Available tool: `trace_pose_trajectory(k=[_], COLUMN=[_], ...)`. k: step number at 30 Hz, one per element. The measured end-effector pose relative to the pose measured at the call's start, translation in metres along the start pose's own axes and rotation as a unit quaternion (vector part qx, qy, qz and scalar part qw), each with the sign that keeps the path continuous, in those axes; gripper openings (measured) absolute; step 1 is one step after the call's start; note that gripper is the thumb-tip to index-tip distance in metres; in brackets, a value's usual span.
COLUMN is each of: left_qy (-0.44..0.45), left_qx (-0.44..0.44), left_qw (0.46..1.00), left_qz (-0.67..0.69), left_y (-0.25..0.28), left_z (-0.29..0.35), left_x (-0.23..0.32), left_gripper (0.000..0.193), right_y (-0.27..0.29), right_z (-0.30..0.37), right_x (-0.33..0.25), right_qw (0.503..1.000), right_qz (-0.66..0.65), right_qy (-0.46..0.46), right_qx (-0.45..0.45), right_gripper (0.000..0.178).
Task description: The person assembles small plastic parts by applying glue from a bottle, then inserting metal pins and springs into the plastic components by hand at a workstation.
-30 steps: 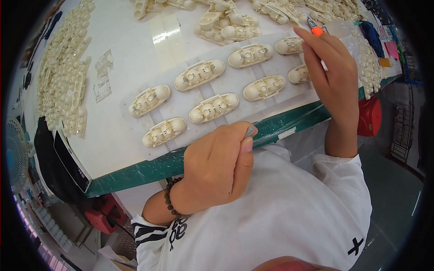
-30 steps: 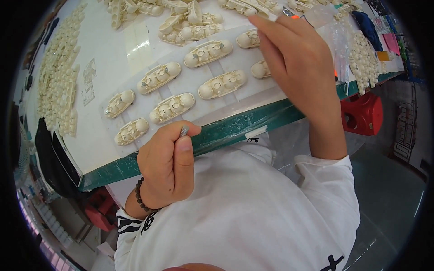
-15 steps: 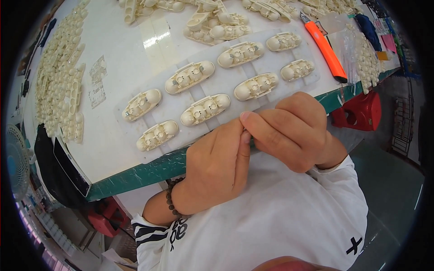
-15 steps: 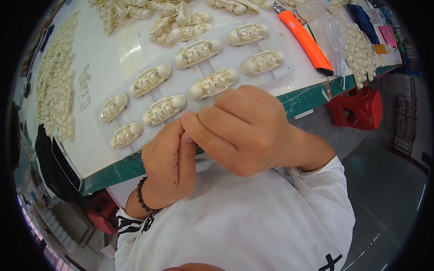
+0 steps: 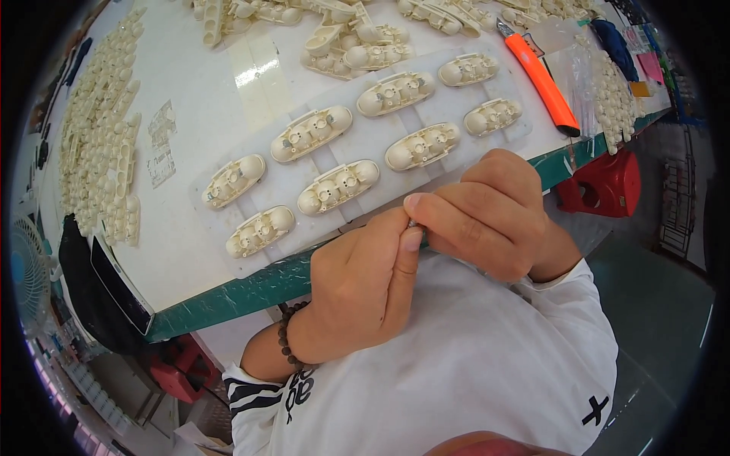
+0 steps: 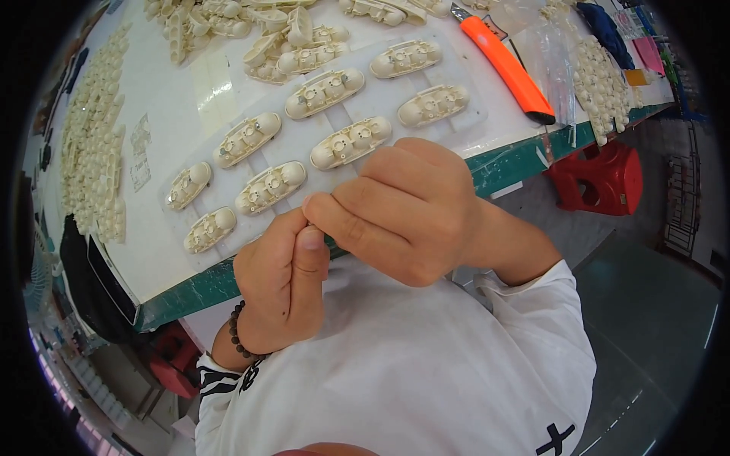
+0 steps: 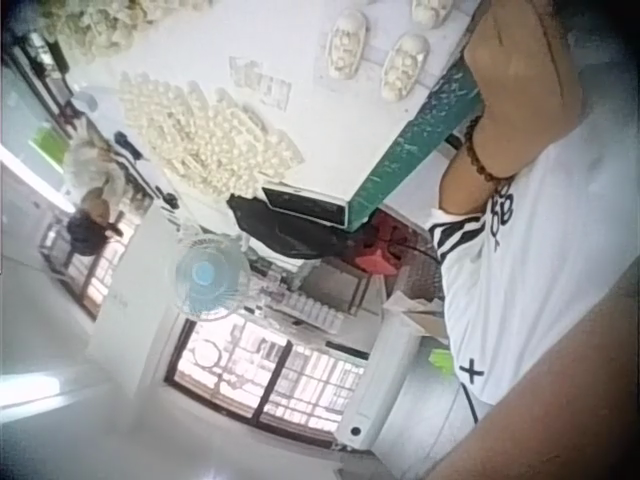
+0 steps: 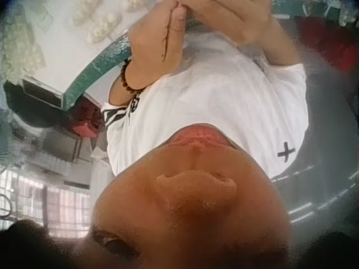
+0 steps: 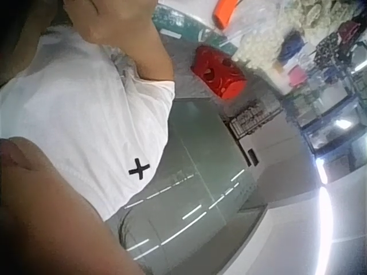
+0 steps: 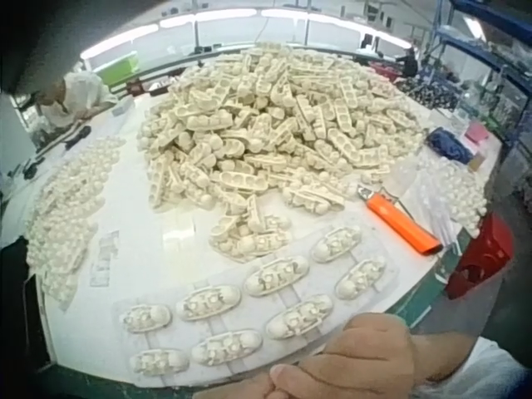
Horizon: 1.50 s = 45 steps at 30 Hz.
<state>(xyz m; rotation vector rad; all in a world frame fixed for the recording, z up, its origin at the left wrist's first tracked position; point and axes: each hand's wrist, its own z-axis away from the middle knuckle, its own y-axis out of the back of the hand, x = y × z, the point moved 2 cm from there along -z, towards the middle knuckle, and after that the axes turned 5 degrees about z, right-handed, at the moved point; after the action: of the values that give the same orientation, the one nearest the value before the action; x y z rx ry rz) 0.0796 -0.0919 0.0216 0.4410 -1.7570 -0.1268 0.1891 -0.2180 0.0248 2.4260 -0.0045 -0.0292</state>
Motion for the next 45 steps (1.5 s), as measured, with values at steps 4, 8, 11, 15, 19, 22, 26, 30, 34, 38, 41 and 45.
trace_pose_trajectory(k=[4, 8, 11, 15, 19, 22, 26, 30, 34, 38, 41, 45], left_qy=[-0.008, -0.004, -0.027, -0.114, -0.146, -0.115, -0.105, -0.087, -0.050, -0.055, -0.053, -0.026], left_qx=[-0.002, 0.000, 0.013, 0.015, -0.010, 0.016, 0.081, 0.110, 0.145, 0.158, 0.168, 0.170], left_qw=[1.000, 1.000, 0.999, 0.993, 0.989, 0.992, 0.990, 0.989, 0.987, 0.985, 0.983, 0.984], left_qz=[0.003, -0.001, -0.019, -0.009, -0.034, -0.058, -0.041, -0.042, -0.041, -0.047, -0.052, -0.035], left_y=[0.003, 0.006, 0.008, 0.012, 0.019, 0.028, 0.039, 0.054, 0.066, 0.079, 0.086, 0.090], left_z=[0.000, 0.002, 0.000, -0.001, 0.002, 0.010, 0.024, 0.043, 0.061, 0.068, 0.077, 0.079], left_x=[0.004, 0.003, 0.001, 0.002, -0.002, -0.003, -0.009, -0.014, -0.020, -0.024, -0.028, -0.033], left_gripper=[0.011, 0.010, 0.011, 0.021, 0.033, 0.026, 0.017, 0.009, 0.008, 0.007, 0.005, 0.005], right_y=[0.012, 0.026, 0.024, 0.034, 0.036, 0.019, -0.019, -0.038, -0.051, -0.059, -0.068, -0.077], right_z=[0.002, 0.009, 0.013, 0.018, 0.002, -0.020, -0.033, -0.049, -0.062, -0.075, -0.083, -0.085], right_x=[0.030, 0.081, 0.089, 0.093, 0.058, 0.000, -0.038, -0.051, -0.063, -0.067, -0.056, -0.056], right_qw=[0.993, 0.954, 0.941, 0.940, 0.939, 0.986, 0.996, 0.998, 0.995, 0.990, 0.992, 0.977], right_qz=[0.105, 0.216, 0.226, 0.226, 0.167, 0.021, -0.062, -0.045, -0.055, -0.076, -0.046, -0.059], right_qy=[-0.060, -0.194, -0.218, -0.227, -0.297, -0.156, -0.059, 0.010, 0.049, 0.053, 0.036, -0.012], right_qx=[0.004, -0.072, -0.127, -0.116, -0.033, -0.048, -0.026, -0.051, -0.070, -0.108, -0.116, -0.205], right_gripper=[0.025, 0.015, 0.015, 0.017, 0.019, 0.025, 0.033, 0.031, 0.029, 0.028, 0.031, 0.038])
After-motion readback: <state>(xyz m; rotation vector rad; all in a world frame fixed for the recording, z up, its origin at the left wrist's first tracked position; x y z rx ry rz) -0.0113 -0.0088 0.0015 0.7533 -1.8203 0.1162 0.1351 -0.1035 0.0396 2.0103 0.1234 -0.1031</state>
